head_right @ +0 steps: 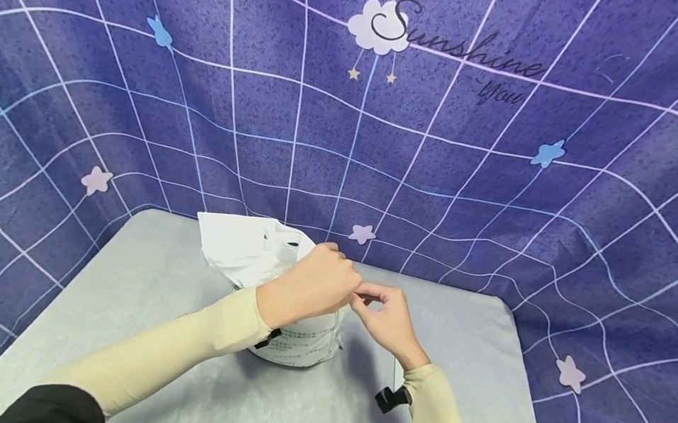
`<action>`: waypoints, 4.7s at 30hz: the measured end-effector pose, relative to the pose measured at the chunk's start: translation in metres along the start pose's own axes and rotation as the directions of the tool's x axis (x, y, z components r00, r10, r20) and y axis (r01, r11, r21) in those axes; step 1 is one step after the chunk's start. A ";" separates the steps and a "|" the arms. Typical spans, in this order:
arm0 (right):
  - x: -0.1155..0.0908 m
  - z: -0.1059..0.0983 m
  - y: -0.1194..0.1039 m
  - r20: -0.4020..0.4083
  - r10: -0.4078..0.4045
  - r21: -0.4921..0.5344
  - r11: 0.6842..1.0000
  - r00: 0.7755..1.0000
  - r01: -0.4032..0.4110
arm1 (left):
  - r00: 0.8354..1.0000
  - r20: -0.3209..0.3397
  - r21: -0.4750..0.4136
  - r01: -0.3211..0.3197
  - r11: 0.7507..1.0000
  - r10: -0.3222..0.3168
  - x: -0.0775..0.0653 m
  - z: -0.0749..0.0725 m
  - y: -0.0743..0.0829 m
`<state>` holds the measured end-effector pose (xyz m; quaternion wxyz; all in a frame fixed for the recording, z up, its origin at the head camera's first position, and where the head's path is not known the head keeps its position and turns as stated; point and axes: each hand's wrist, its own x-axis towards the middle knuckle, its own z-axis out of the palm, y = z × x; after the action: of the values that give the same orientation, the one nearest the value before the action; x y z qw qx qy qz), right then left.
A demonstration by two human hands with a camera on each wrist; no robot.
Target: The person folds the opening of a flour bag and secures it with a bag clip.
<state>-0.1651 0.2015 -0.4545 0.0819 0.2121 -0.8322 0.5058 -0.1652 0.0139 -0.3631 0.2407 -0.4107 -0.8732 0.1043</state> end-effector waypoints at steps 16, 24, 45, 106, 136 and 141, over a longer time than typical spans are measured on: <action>0.001 -0.002 0.000 0.034 -0.009 0.015 1.000 0.999 0.009 | 1.000 0.006 0.009 0.008 1.000 -0.008 0.000 -0.002 -0.004; 0.001 -0.001 -0.002 0.011 -0.005 0.005 1.000 1.000 0.005 | 0.999 0.049 0.012 0.010 1.000 -0.011 0.000 -0.009 -0.010; 0.000 0.000 -0.002 0.004 0.016 0.021 1.000 1.000 -0.016 | 0.999 -0.031 0.003 -0.018 1.000 0.018 -0.006 -0.014 -0.028; 0.000 -0.005 -0.005 0.038 0.029 0.034 0.999 0.999 -0.030 | 0.991 -0.071 -0.252 0.088 0.964 -0.109 -0.042 -0.033 -0.102; -0.001 -0.003 0.000 0.022 0.015 0.026 1.000 1.000 -0.015 | 0.975 -0.219 -0.321 -0.034 0.947 -0.039 -0.044 -0.030 -0.104; -0.002 -0.003 -0.001 0.007 0.009 0.028 1.000 1.000 -0.010 | 0.965 -0.262 -0.312 -0.073 0.947 -0.012 -0.044 -0.030 -0.104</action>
<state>-0.1636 0.2042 -0.4532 0.0737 0.2109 -0.8263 0.5170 -0.1947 -0.0871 -0.3125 0.2822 -0.4678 -0.8328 -0.0894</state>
